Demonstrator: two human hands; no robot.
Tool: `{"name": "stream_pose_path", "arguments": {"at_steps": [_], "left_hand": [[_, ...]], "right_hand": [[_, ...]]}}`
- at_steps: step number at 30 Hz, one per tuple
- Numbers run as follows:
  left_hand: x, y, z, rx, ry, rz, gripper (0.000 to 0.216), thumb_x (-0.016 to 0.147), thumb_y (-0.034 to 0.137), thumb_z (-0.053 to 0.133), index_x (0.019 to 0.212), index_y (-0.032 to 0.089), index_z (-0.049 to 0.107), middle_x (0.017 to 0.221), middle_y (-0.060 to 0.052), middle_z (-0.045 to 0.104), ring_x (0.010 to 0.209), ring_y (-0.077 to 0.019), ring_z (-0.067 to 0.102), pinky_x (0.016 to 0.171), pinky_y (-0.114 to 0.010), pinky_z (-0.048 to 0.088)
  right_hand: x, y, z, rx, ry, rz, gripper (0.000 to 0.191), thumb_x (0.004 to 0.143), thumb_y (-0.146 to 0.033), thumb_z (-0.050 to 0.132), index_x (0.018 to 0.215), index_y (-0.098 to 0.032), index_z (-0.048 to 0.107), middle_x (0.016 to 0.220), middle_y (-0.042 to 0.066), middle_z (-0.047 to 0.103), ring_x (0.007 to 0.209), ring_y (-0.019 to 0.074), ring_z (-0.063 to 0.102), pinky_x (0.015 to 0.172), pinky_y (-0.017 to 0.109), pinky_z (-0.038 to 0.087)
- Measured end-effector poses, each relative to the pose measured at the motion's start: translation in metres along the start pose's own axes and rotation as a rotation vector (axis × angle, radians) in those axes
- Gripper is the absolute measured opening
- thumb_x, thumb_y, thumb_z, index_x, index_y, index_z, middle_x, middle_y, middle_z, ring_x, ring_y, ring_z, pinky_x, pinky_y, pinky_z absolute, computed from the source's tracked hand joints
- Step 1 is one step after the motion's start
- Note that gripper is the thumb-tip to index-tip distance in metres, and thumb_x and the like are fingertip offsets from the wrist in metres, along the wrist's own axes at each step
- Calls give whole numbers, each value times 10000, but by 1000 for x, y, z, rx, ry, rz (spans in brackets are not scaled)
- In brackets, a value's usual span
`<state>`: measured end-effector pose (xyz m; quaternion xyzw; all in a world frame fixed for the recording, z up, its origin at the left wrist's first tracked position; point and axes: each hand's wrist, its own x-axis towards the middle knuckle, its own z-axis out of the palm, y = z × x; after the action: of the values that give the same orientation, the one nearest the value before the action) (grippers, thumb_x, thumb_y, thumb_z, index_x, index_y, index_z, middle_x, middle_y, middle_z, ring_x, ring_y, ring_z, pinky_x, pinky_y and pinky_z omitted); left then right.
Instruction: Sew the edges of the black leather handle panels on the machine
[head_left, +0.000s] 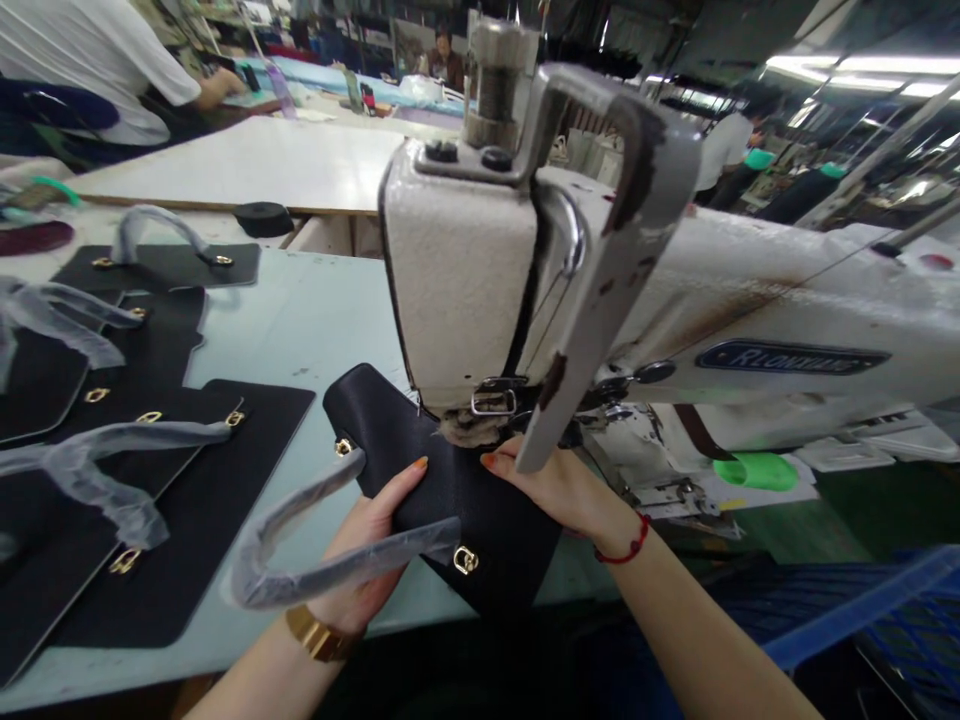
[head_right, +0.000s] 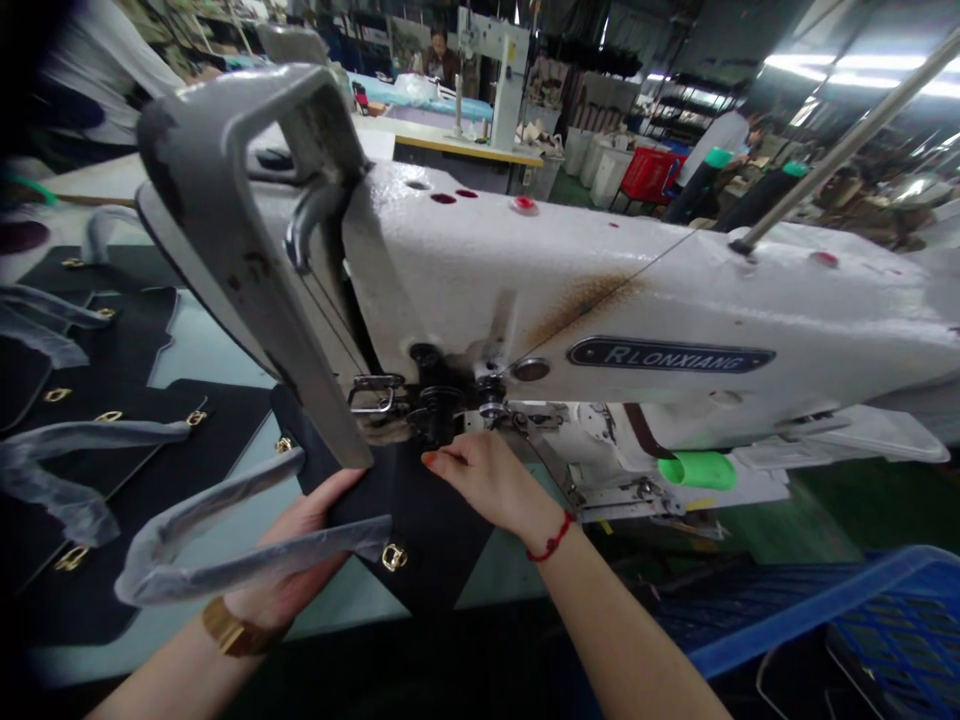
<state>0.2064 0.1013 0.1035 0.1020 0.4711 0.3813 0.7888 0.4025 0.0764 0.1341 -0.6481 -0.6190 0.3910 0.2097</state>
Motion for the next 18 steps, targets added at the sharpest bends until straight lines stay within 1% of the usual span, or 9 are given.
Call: {"name": "stream_pose_path", "arguments": {"at_steps": [5, 8, 12, 14, 18], "left_hand": [[5, 0, -1, 18, 24, 26, 320, 801, 112, 677, 1092, 233, 732, 1104, -47, 764, 1061, -259, 714, 858, -318, 632], [5, 2, 1, 32, 41, 24, 283, 817, 91, 653, 1063, 203, 738, 1070, -56, 772, 1004, -247, 733, 815, -298, 642], [4, 6, 3, 72, 77, 46, 210, 820, 68, 643, 944, 199, 750, 946, -27, 790, 914, -199, 752, 749, -226, 635], [7, 8, 1, 103, 51, 57, 189, 816, 78, 654, 914, 210, 748, 914, -11, 791, 910, -193, 751, 752, -224, 632], [19, 18, -8, 234, -30, 82, 180, 789, 129, 703, 951, 197, 741, 984, -43, 787, 946, -231, 744, 758, -269, 640]], "right_hand": [[0, -2, 0, -39, 36, -12, 386, 964, -412, 510, 706, -138, 595, 671, -2, 559, 617, 110, 493, 561, 240, 297], [0, -1, 0, -43, 26, -31, 389, 970, -389, 506, 677, -142, 570, 649, -6, 545, 620, 115, 507, 579, 241, 316], [3, 5, 4, 15, 58, -68, 372, 951, -372, 541, 657, -146, 568, 690, 16, 568, 691, 142, 541, 627, 242, 372], [5, 9, 8, 40, 97, -86, 358, 938, -371, 562, 659, -148, 575, 719, 30, 583, 738, 160, 554, 660, 249, 400], [5, 15, 19, 83, 148, -125, 334, 936, -364, 558, 683, -149, 587, 764, 46, 605, 812, 183, 569, 720, 264, 433]]}}
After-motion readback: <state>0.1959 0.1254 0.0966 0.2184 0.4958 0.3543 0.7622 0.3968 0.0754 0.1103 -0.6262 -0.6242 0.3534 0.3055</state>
